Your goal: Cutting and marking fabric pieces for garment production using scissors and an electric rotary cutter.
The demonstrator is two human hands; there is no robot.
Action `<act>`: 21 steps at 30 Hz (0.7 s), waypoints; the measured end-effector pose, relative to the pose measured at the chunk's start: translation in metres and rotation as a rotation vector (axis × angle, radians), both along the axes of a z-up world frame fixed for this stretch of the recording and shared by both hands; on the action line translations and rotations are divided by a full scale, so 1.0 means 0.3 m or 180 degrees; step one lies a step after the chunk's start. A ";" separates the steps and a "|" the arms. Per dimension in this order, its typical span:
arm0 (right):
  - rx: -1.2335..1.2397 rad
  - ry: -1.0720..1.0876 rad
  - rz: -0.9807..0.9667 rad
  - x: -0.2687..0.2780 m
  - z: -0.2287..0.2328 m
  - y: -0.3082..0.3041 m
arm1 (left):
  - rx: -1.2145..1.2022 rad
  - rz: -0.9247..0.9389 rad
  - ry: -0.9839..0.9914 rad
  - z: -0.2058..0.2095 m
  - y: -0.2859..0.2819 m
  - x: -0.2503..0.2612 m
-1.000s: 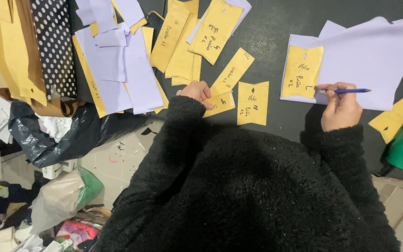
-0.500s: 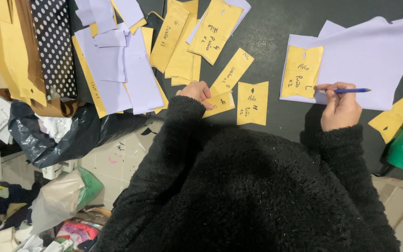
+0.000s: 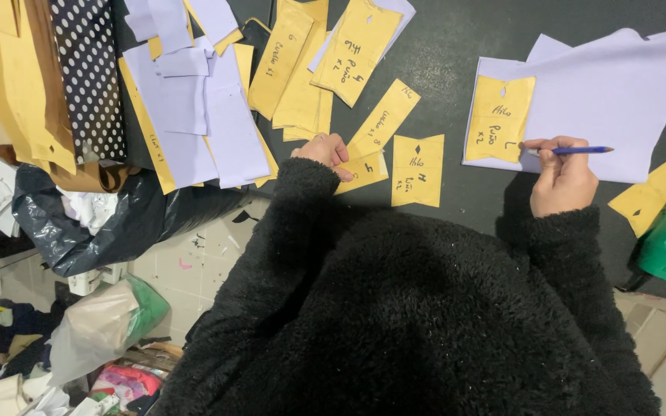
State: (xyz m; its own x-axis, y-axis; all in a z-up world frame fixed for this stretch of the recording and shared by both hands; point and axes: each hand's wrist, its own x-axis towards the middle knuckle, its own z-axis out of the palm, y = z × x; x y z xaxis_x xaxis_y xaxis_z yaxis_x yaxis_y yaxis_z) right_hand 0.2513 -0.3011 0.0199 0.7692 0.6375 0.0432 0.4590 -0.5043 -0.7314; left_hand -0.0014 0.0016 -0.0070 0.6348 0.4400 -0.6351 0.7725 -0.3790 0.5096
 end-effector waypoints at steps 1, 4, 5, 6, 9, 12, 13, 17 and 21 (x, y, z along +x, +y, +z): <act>0.0014 -0.0010 0.0023 0.000 -0.001 -0.001 | 0.0037 -0.0017 -0.0033 -0.005 0.000 -0.003; -0.0182 0.0084 -0.0133 0.000 0.010 0.012 | 0.0076 -0.0100 0.0074 -0.003 0.003 0.007; -0.0186 0.0082 -0.0137 -0.002 0.013 0.013 | 0.0072 -0.0104 0.0072 0.003 0.003 0.008; -0.0132 0.0098 -0.0142 -0.005 0.017 0.014 | 0.0013 -0.0052 0.0085 0.010 0.003 0.009; -0.0052 0.0083 -0.0100 -0.005 0.012 0.012 | -0.0032 0.0003 0.0072 0.013 0.002 0.005; 0.0017 0.0014 -0.0029 0.000 -0.008 0.002 | 0.0021 -0.0009 0.0010 0.009 0.000 0.000; 0.0063 -0.0020 -0.0001 0.001 -0.016 -0.003 | 0.0061 -0.0020 -0.0021 0.008 -0.002 -0.001; 0.0020 0.0059 -0.0024 -0.002 0.004 0.008 | 0.0090 -0.0031 -0.0044 0.009 -0.002 0.001; 0.0118 0.0009 -0.0144 0.017 -0.042 -0.032 | 0.0010 -0.0008 -0.0043 -0.009 -0.001 -0.010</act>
State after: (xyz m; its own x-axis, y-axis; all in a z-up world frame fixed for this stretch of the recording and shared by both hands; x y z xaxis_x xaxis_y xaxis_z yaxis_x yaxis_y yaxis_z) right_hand 0.2565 -0.3107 0.0071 0.7973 0.6002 0.0638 0.4342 -0.4969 -0.7514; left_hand -0.0045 0.0014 -0.0096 0.6444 0.4405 -0.6251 0.7646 -0.3825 0.5187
